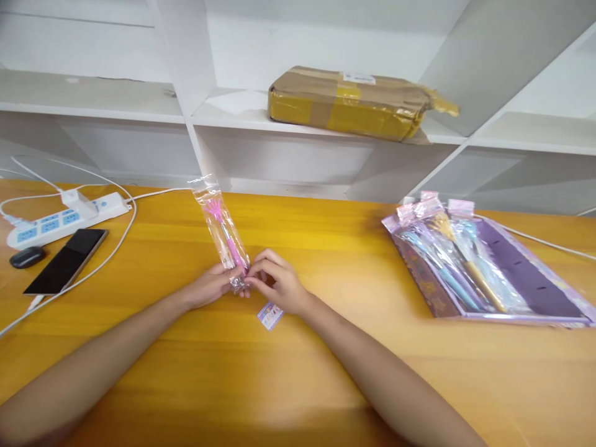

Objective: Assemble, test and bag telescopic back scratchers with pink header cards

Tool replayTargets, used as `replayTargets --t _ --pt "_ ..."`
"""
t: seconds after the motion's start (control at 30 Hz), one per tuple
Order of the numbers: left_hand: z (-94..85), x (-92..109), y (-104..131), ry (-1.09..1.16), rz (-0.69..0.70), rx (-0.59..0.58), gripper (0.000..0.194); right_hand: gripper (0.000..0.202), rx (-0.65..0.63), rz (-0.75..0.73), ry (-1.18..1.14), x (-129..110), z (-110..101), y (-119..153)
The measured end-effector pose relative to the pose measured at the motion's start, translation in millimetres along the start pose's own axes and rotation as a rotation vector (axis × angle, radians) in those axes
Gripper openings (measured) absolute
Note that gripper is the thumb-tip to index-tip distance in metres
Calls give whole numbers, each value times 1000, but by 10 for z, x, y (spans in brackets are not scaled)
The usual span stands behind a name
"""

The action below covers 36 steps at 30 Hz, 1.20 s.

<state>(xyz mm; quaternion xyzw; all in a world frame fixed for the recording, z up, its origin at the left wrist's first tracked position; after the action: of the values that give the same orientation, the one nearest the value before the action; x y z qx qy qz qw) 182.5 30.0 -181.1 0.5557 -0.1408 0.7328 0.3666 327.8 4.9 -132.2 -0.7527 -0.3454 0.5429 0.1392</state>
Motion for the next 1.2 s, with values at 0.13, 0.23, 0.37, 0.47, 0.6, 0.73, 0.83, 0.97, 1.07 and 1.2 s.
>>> replayTargets --t 0.13,0.23,0.37,0.47,0.6,0.73,0.83,0.97,1.07,1.2 --pt "32 32 12 -61 38 -21 52 12 -9 94 -42 91 5 -3" --pt "41 28 25 -300 32 -19 40 17 -9 106 -12 112 -1 -13" --pt "30 22 36 -424 20 12 37 22 -20 139 -15 127 -5 -29" --pt "32 18 41 -444 2 17 37 25 -32 176 -47 158 2 -21" --pt "30 17 40 -445 -9 25 42 33 -44 267 -94 237 25 19" --pt "34 49 48 -488 38 57 46 41 -76 376 -187 304 71 61" --pt "43 57 64 -557 35 76 46 42 -79 391 -211 308 75 65" --pt "57 71 74 -605 40 68 45 39 -83 387 -222 322 85 76" --pt "49 66 65 -584 52 67 45 37 -76 393 -226 349 94 95" --pt "26 42 49 -526 59 86 41 35 -100 399 -337 337 133 96"
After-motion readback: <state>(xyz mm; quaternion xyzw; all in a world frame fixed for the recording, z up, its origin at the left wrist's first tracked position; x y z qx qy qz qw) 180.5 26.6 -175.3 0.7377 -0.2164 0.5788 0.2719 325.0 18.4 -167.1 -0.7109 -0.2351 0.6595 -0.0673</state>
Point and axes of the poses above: each hand's wrist, its own y-axis away from the middle knuckle, its own z-axis out of the palm, x = y × z, the point moved 7 cm from there along -y, towards the middle knuckle, and after that the axes turned 3 degrees about -z, right-handed, at the moved point
